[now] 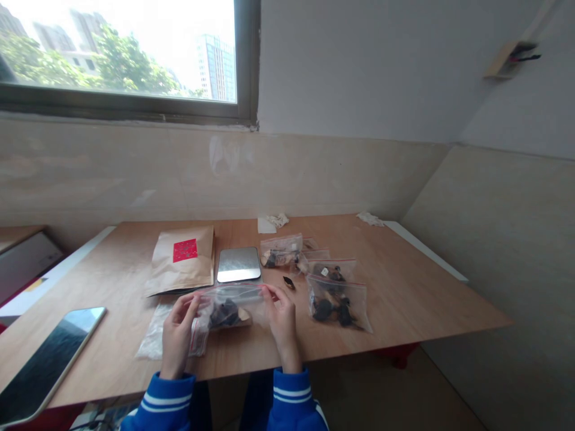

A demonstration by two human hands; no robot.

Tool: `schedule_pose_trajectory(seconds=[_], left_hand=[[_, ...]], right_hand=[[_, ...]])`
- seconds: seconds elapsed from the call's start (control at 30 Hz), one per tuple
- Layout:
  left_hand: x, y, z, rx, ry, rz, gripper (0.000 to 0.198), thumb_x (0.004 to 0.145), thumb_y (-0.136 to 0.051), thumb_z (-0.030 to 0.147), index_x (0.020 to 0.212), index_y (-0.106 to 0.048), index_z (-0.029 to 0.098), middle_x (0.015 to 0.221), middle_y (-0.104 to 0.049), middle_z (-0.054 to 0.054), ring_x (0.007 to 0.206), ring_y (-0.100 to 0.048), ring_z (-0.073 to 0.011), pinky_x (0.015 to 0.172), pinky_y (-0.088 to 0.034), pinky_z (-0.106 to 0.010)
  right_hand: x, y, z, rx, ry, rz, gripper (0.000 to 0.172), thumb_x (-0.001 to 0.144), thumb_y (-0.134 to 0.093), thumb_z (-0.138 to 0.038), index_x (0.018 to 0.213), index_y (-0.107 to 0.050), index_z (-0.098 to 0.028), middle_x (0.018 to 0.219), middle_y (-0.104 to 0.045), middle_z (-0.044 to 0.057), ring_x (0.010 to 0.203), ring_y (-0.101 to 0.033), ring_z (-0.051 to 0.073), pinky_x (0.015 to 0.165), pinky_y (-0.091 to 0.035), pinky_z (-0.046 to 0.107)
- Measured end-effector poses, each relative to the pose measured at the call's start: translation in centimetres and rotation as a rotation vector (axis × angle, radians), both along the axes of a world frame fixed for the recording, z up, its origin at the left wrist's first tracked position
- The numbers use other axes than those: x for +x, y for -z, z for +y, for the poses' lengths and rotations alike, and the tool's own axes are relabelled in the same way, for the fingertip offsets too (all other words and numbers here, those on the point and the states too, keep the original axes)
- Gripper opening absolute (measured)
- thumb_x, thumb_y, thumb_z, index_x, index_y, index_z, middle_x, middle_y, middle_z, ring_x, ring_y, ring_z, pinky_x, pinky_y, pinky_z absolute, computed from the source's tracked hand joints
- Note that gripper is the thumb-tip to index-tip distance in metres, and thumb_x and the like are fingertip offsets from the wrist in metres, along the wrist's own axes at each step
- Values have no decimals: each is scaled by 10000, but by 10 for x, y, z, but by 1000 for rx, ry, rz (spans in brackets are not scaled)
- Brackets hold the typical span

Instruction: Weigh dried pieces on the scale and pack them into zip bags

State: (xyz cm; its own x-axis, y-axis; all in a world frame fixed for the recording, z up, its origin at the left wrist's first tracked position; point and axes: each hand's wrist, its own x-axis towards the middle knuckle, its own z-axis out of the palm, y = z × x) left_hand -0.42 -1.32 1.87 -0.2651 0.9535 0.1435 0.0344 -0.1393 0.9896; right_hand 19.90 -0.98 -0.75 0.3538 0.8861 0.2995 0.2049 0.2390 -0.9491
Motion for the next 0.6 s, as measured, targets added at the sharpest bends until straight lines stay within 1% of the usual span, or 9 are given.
schedule_pose_trajectory(seconds=[0.13, 0.27, 0.43, 0.5, 0.6], left_hand=[[-6, 3, 1, 9, 5, 29, 372, 747, -625, 493, 918, -646, 164, 879, -704, -69, 864, -653, -219, 741, -491, -301], [-10, 7, 1, 5, 12, 59, 352, 751, -621, 484, 907, -653, 170, 876, -693, -49, 863, -633, -206, 733, -482, -285], [-10, 6, -1, 0, 21, 68, 322, 755, -626, 461, 893, -645, 170, 874, -672, -32, 849, -607, -185, 756, -475, -273], [-10, 6, -1, 1, 26, 58, 316, 759, -625, 456, 891, -641, 170, 867, -671, -30, 846, -604, -181, 754, -471, -267], [-10, 9, 1, 9, 78, 28, 312, 786, -595, 456, 901, -634, 169, 868, -677, -36, 854, -609, -179, 751, -465, -261]], right_hand=[[0, 1, -1, 0, 52, -10, 367, 839, -545, -471, 908, -695, -143, 924, -707, 104, 867, -636, 226, 764, -478, 333], [-3, 3, 0, 24, 65, -10, 347, 845, -545, -454, 903, -690, -144, 917, -705, 97, 863, -629, 214, 774, -472, 323], [-5, 5, 1, 17, 84, -4, 342, 836, -552, -460, 887, -691, -152, 898, -706, 90, 841, -622, 210, 768, -467, 313], [-5, 4, 1, 10, 71, 28, 343, 830, -556, -467, 882, -685, -154, 890, -704, 89, 834, -623, 211, 769, -465, 314], [-5, 3, 0, 8, 0, 119, 335, 832, -552, -474, 867, -667, -162, 884, -698, 81, 834, -628, 208, 774, -467, 309]])
